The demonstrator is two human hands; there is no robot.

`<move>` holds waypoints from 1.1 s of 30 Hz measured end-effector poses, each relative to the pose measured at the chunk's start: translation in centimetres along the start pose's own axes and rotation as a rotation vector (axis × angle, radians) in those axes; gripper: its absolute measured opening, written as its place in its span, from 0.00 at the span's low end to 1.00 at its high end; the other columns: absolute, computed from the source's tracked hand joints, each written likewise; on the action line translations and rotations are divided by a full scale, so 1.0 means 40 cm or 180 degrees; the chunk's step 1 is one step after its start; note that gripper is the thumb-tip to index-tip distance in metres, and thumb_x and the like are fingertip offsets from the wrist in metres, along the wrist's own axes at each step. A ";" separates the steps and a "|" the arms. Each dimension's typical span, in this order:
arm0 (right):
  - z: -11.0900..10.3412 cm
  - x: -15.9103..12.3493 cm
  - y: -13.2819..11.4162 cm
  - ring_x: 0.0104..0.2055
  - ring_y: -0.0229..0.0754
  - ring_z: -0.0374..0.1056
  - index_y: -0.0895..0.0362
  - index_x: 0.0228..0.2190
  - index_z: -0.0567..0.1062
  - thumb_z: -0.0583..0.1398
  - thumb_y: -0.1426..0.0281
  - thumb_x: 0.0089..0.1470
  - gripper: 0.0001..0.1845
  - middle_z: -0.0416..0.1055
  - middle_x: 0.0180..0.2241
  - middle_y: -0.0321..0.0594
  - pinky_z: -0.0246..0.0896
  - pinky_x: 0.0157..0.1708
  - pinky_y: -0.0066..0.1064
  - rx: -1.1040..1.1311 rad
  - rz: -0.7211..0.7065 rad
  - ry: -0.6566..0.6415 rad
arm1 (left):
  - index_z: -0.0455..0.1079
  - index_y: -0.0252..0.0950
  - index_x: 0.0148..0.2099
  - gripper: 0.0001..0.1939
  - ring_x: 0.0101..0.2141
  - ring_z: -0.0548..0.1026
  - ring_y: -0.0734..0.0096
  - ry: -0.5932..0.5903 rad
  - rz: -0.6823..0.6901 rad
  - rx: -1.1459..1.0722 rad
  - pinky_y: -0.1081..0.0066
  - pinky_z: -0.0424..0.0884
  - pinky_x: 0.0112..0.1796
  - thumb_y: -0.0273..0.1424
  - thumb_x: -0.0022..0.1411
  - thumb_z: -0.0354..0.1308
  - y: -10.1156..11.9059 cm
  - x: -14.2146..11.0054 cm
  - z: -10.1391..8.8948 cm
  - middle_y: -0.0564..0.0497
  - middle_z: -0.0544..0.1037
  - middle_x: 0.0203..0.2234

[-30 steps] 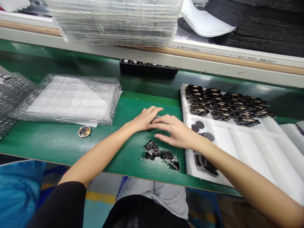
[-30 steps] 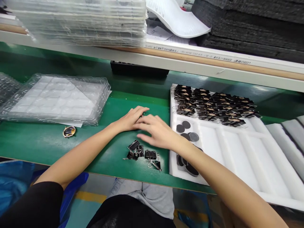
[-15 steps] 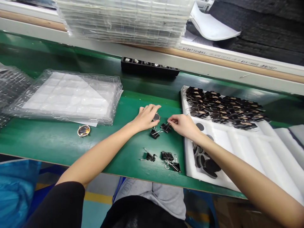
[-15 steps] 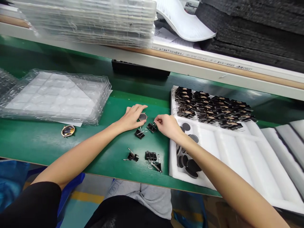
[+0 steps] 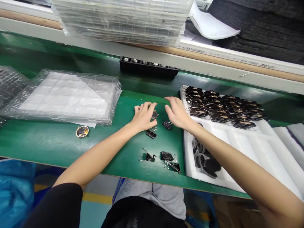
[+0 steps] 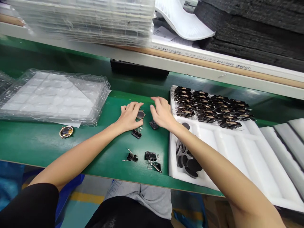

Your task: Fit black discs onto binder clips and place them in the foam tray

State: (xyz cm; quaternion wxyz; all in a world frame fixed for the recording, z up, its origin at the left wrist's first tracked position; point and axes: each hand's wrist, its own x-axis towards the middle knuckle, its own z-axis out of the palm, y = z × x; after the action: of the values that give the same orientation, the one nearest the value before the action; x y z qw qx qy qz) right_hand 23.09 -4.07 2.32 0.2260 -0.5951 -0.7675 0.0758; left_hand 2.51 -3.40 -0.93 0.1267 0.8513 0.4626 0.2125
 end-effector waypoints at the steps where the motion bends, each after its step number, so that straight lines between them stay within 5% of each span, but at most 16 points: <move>1: 0.021 0.004 0.001 0.68 0.59 0.56 0.57 0.62 0.67 0.46 0.58 0.67 0.29 0.63 0.64 0.57 0.54 0.65 0.59 -0.0140 0.0088 -0.0103 | 0.56 0.36 0.70 0.36 0.59 0.66 0.47 0.0018 0.0005 -0.0053 0.54 0.59 0.53 0.33 0.60 0.57 -0.001 0.001 -0.001 0.37 0.65 0.61; 5: 0.083 0.023 0.000 0.70 0.62 0.51 0.57 0.63 0.65 0.42 0.57 0.69 0.31 0.58 0.66 0.59 0.47 0.65 0.64 -0.0511 0.0966 -0.0142 | 0.55 0.36 0.70 0.36 0.61 0.65 0.50 0.0006 0.0104 -0.0254 0.56 0.59 0.53 0.31 0.60 0.58 -0.003 0.004 -0.005 0.38 0.65 0.62; 10: 0.064 0.083 -0.014 0.71 0.61 0.49 0.55 0.64 0.66 0.40 0.53 0.69 0.33 0.56 0.67 0.57 0.45 0.67 0.60 -0.0265 0.1932 -0.0311 | 0.56 0.38 0.68 0.34 0.55 0.68 0.48 -0.0078 -0.0270 -0.0249 0.54 0.56 0.52 0.40 0.65 0.61 -0.005 0.011 -0.009 0.41 0.75 0.55; 17: 0.057 0.080 0.014 0.70 0.58 0.51 0.53 0.62 0.67 0.41 0.55 0.69 0.30 0.61 0.64 0.54 0.44 0.67 0.62 -0.0090 0.0931 -0.0126 | 0.57 0.40 0.66 0.32 0.51 0.72 0.54 -0.0145 -0.0101 -0.0448 0.57 0.55 0.51 0.38 0.64 0.63 -0.015 0.012 -0.005 0.47 0.78 0.49; 26: 0.145 0.068 0.109 0.66 0.61 0.54 0.61 0.59 0.67 0.40 0.56 0.70 0.30 0.61 0.60 0.61 0.49 0.65 0.61 -0.0137 0.1305 0.0297 | 0.59 0.41 0.64 0.33 0.49 0.74 0.57 -0.0616 0.0336 -0.0627 0.59 0.54 0.52 0.38 0.59 0.66 -0.006 0.005 -0.014 0.50 0.79 0.45; 33: 0.142 0.067 0.098 0.66 0.62 0.52 0.63 0.60 0.65 0.41 0.59 0.70 0.29 0.59 0.62 0.62 0.48 0.66 0.60 -0.0168 0.1376 0.0220 | 0.57 0.40 0.65 0.35 0.46 0.77 0.58 -0.0634 0.0310 -0.0618 0.60 0.55 0.51 0.39 0.61 0.67 0.007 0.015 -0.006 0.50 0.79 0.43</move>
State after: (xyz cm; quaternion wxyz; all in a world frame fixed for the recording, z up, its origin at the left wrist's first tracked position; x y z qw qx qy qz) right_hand 23.55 0.45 -3.56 0.2151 -0.7537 -0.6156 0.0819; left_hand 2.89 -3.06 -0.45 0.2432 0.8734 0.3831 0.1765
